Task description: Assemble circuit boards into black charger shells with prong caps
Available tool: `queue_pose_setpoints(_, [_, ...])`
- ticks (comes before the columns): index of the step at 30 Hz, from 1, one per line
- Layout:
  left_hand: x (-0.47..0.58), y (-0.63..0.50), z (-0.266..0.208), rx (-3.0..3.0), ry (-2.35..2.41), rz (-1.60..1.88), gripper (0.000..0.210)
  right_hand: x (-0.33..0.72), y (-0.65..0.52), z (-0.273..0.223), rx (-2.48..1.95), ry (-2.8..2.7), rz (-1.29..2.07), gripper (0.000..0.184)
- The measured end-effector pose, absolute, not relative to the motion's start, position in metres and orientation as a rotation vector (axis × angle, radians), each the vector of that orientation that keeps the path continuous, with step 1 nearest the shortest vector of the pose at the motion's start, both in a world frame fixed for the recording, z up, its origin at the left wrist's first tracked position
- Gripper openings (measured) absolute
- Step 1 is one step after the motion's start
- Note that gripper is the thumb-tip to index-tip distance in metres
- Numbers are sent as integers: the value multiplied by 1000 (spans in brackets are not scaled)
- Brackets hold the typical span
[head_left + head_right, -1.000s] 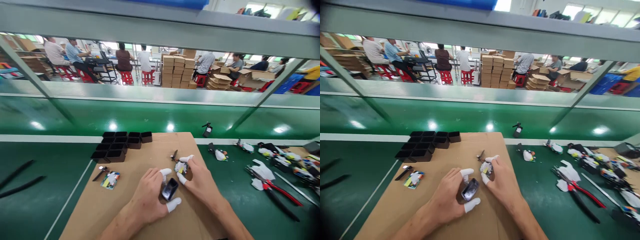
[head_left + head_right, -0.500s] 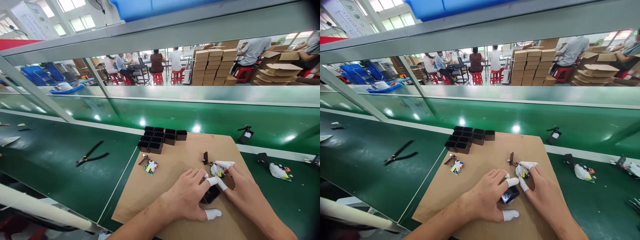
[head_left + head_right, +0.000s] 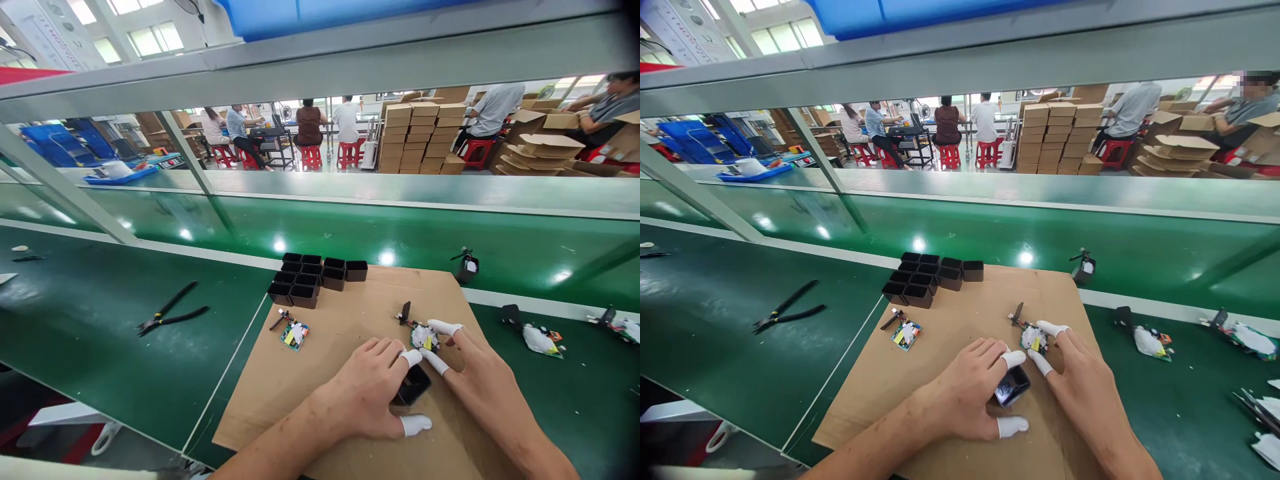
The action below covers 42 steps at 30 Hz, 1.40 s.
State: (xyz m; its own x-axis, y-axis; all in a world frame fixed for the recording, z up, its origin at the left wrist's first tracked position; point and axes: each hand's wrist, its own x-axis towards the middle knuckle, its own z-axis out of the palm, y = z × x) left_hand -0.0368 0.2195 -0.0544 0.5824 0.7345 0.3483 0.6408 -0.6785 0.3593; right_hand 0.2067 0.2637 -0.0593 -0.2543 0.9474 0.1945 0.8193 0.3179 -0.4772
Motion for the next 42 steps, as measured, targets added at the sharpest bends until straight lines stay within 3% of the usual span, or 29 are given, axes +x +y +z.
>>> queue_pose_setpoints(2, [-36, 220, -54, 2618, 1150, 711, 61, 207, 264, -60, -1567, -2139, 395, 21])
queue_pose_setpoints(8, [-36, 219, -49, 2617, 1162, 680, 63, 206, 267, -64, -1556, -2153, 477, 41])
queue_pose_setpoints(14, [-36, 219, -46, 2579, 1174, 658, 60, 207, 268, -61, -1542, -2158, 483, 27])
queue_pose_setpoints(20, [-36, 219, -44, 2533, 1181, 679, 63, 201, 265, -51, -1533, -2147, 540, 36])
queue_pose_setpoints(25, [-35, 220, -44, 2516, 1172, 686, 66, 198, 265, -45, -1519, -2132, 541, 32])
queue_pose_setpoints(31, [-34, 220, -39, 2480, 1195, 700, 55, 197, 266, -40, -1522, -2060, 522, 34])
queue_pose_setpoints(36, [-36, 222, -40, 2559, 1197, 793, 78, 194, 267, -36, -1537, -2051, 471, 36])
queue_pose_setpoints(42, [-38, 231, -48, 2682, 1230, 936, 76, 192, 273, -32, -1551, -1995, 370, 38])
